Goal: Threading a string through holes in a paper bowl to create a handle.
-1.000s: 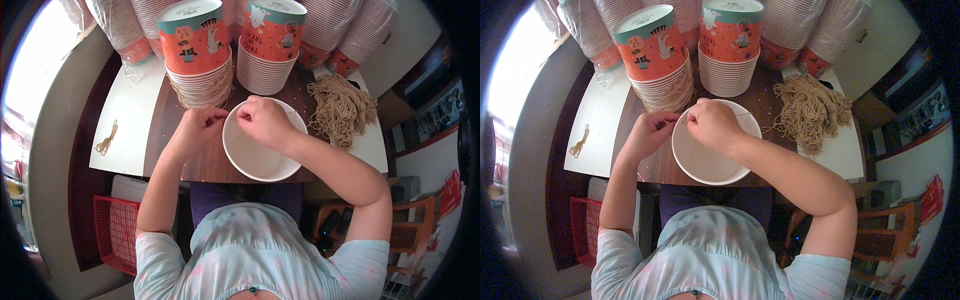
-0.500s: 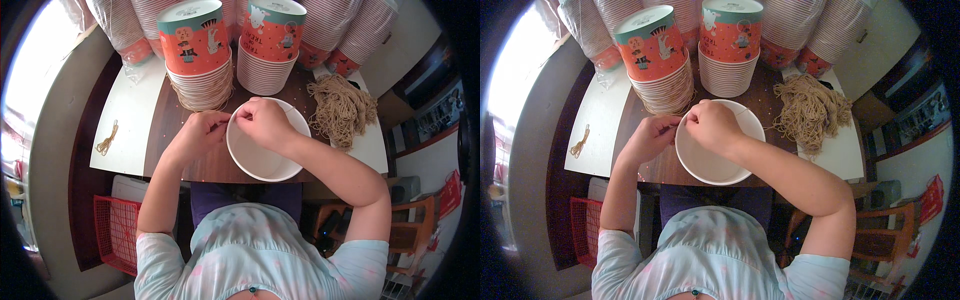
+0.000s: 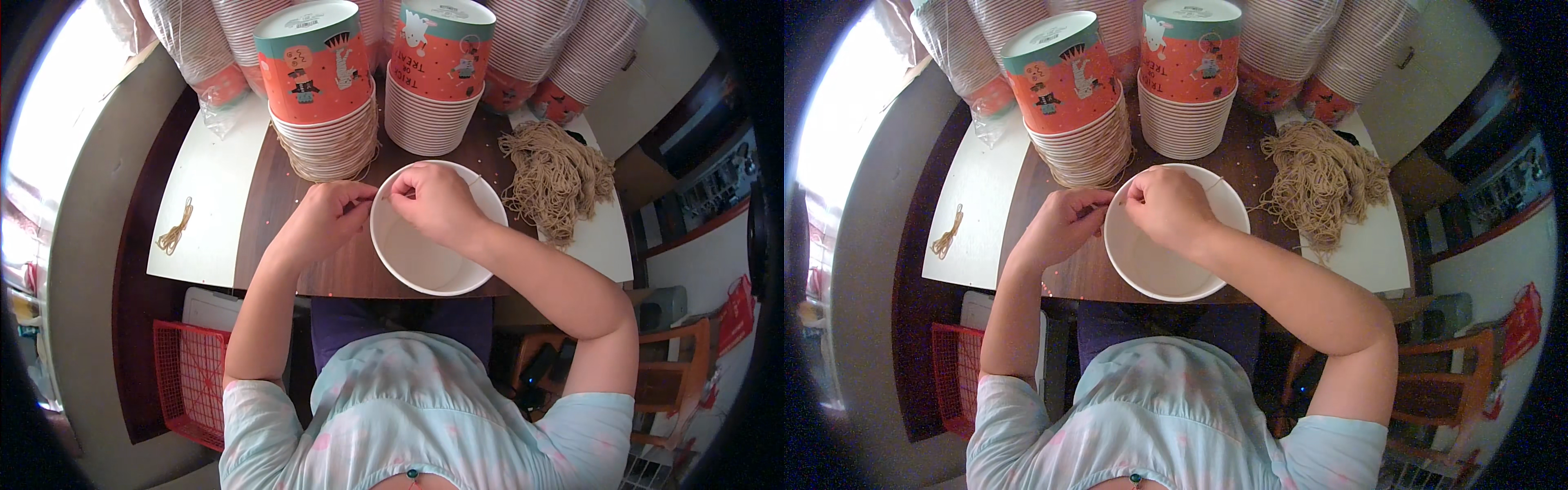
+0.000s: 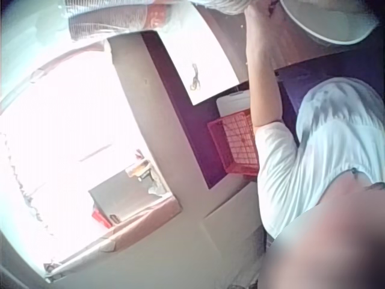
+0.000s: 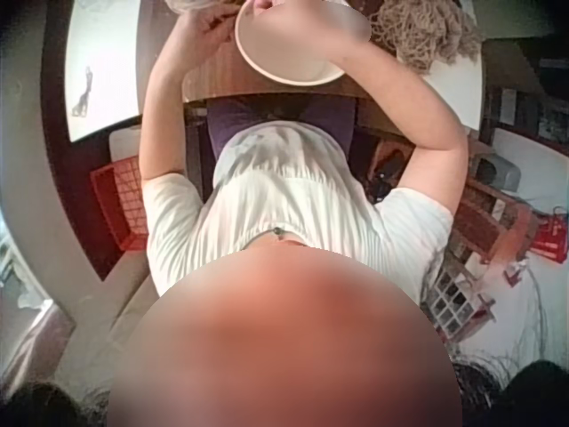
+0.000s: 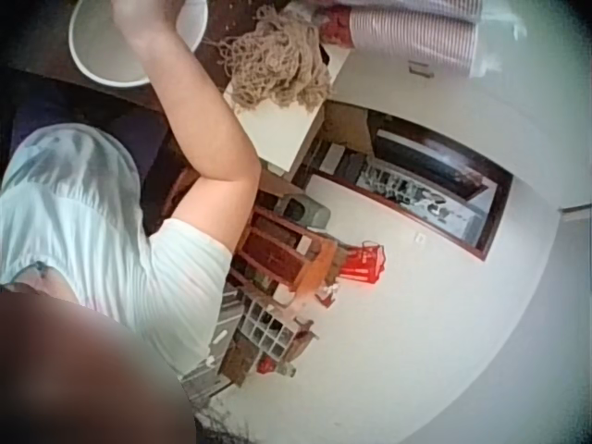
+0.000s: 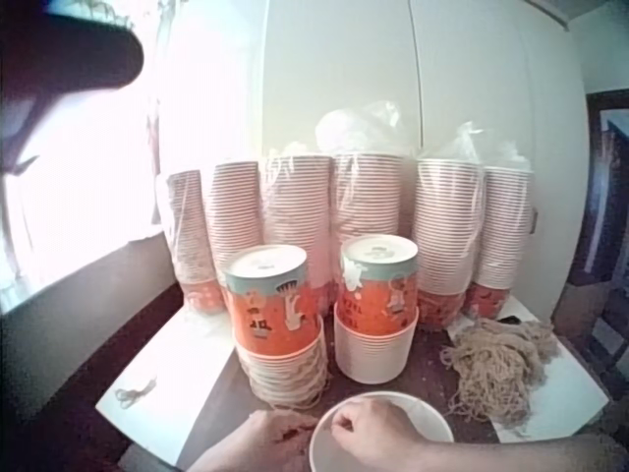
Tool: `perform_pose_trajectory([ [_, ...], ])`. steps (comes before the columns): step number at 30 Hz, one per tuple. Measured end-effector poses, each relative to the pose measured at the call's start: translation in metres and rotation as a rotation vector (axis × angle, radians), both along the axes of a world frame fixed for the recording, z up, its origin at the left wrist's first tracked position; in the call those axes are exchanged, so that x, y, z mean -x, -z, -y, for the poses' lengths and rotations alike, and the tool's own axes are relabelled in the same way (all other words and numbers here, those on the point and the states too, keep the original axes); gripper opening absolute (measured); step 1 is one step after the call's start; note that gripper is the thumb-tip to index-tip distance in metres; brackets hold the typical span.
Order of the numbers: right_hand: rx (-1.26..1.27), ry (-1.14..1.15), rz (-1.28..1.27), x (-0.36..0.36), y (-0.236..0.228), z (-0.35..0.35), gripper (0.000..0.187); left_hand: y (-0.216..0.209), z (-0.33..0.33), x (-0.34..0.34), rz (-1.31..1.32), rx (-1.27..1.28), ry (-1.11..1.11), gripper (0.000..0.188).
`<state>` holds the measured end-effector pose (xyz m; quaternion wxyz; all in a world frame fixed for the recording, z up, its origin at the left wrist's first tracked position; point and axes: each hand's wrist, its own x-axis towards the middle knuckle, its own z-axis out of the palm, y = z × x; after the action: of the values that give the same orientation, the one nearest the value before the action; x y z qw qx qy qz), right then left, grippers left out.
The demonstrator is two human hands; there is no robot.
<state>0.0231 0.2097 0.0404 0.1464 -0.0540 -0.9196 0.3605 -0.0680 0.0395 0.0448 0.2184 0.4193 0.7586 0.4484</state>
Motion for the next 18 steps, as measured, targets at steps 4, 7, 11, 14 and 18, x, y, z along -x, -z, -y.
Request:
perform_pose_trajectory([
  [4,0.011,0.011,0.005,0.0,-0.002,0.002,0.014,-0.002,-0.001,-0.001,0.011,0.016,-0.001,0.021],
  [7,-0.006,0.033,0.014,-0.001,-0.004,0.003,0.015,-0.002,-0.001,-0.002,0.002,0.024,-0.004,0.022],
  [11,-0.015,0.054,0.082,-0.001,-0.008,0.004,0.012,-0.002,-0.002,-0.001,0.014,0.021,0.003,0.023],
  [14,-0.028,0.061,0.092,-0.002,-0.008,0.004,0.012,-0.001,-0.003,0.0,0.033,0.02,0.011,0.023],
  [18,-0.034,0.047,0.073,0.0,-0.006,0.006,0.012,0.006,-0.006,-0.002,0.191,-0.088,-0.011,0.024],
])
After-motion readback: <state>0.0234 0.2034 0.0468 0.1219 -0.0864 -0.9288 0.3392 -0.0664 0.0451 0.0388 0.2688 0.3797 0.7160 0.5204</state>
